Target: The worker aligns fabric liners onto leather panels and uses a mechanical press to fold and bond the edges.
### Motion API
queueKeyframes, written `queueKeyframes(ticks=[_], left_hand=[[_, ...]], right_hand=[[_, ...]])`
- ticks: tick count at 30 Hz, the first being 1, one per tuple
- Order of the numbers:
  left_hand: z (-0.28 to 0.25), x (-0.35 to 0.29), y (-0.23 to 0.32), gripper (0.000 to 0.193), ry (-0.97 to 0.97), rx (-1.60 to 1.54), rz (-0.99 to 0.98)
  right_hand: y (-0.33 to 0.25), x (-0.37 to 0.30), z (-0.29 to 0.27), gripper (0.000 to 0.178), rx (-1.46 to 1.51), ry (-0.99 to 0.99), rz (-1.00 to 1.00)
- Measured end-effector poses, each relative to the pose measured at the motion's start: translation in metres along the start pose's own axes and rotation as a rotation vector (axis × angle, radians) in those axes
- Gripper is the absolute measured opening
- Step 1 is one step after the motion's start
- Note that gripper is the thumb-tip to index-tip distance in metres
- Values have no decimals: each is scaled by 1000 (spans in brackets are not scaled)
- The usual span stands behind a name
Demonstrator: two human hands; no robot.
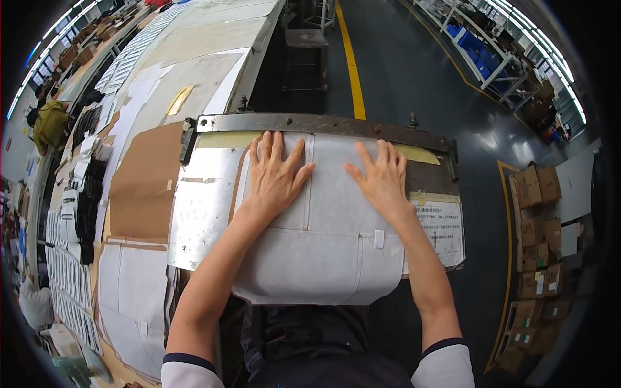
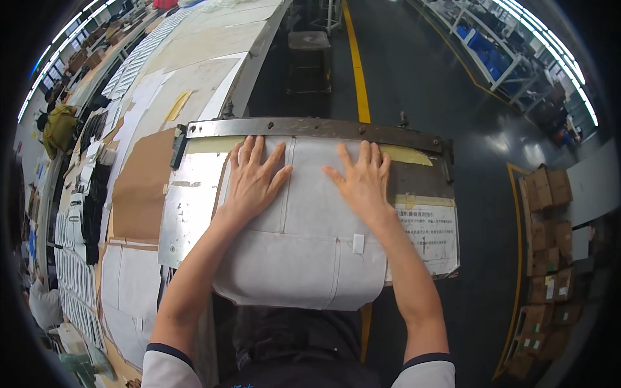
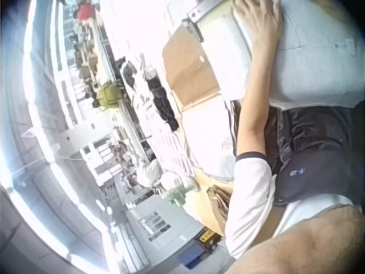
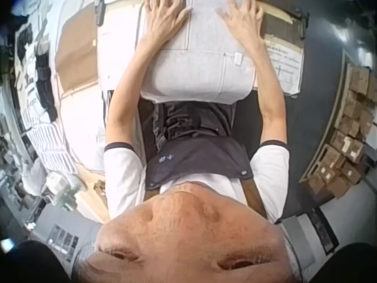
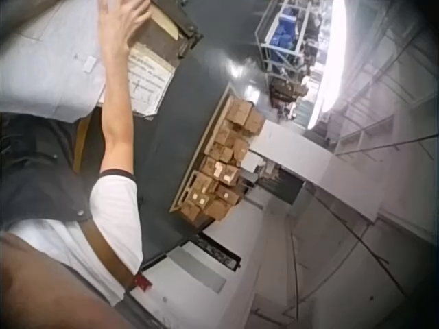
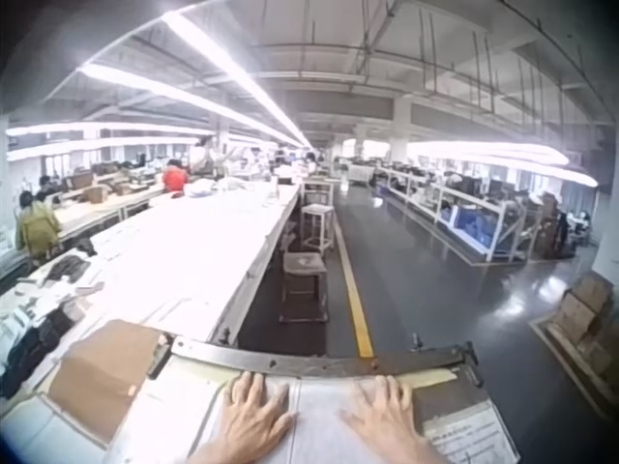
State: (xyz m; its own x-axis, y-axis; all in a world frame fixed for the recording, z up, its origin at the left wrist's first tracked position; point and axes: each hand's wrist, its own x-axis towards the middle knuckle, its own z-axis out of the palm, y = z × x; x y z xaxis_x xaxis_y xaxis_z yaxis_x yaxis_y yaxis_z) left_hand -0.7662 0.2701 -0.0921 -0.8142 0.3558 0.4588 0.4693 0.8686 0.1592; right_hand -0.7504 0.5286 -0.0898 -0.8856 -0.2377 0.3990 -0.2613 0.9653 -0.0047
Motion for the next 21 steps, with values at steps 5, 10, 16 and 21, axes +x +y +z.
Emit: queueKeyframes(ticks=[5,10,16,21], left_hand=[[-8,11,2,60,-92,-10,10],[-14,11,1,61,-55,19,98],[-24,12,0,70,-113,46,120],[-29,15,-2,74,-182,62,95]], right_hand=[[-2,9,-9,61,-25,55,-8],[-4,4,-12,62,-57,4,-38],[-11,5,-25,55,-11,-10,-43],[-13,9,-23,58,-63,-42,-48]])
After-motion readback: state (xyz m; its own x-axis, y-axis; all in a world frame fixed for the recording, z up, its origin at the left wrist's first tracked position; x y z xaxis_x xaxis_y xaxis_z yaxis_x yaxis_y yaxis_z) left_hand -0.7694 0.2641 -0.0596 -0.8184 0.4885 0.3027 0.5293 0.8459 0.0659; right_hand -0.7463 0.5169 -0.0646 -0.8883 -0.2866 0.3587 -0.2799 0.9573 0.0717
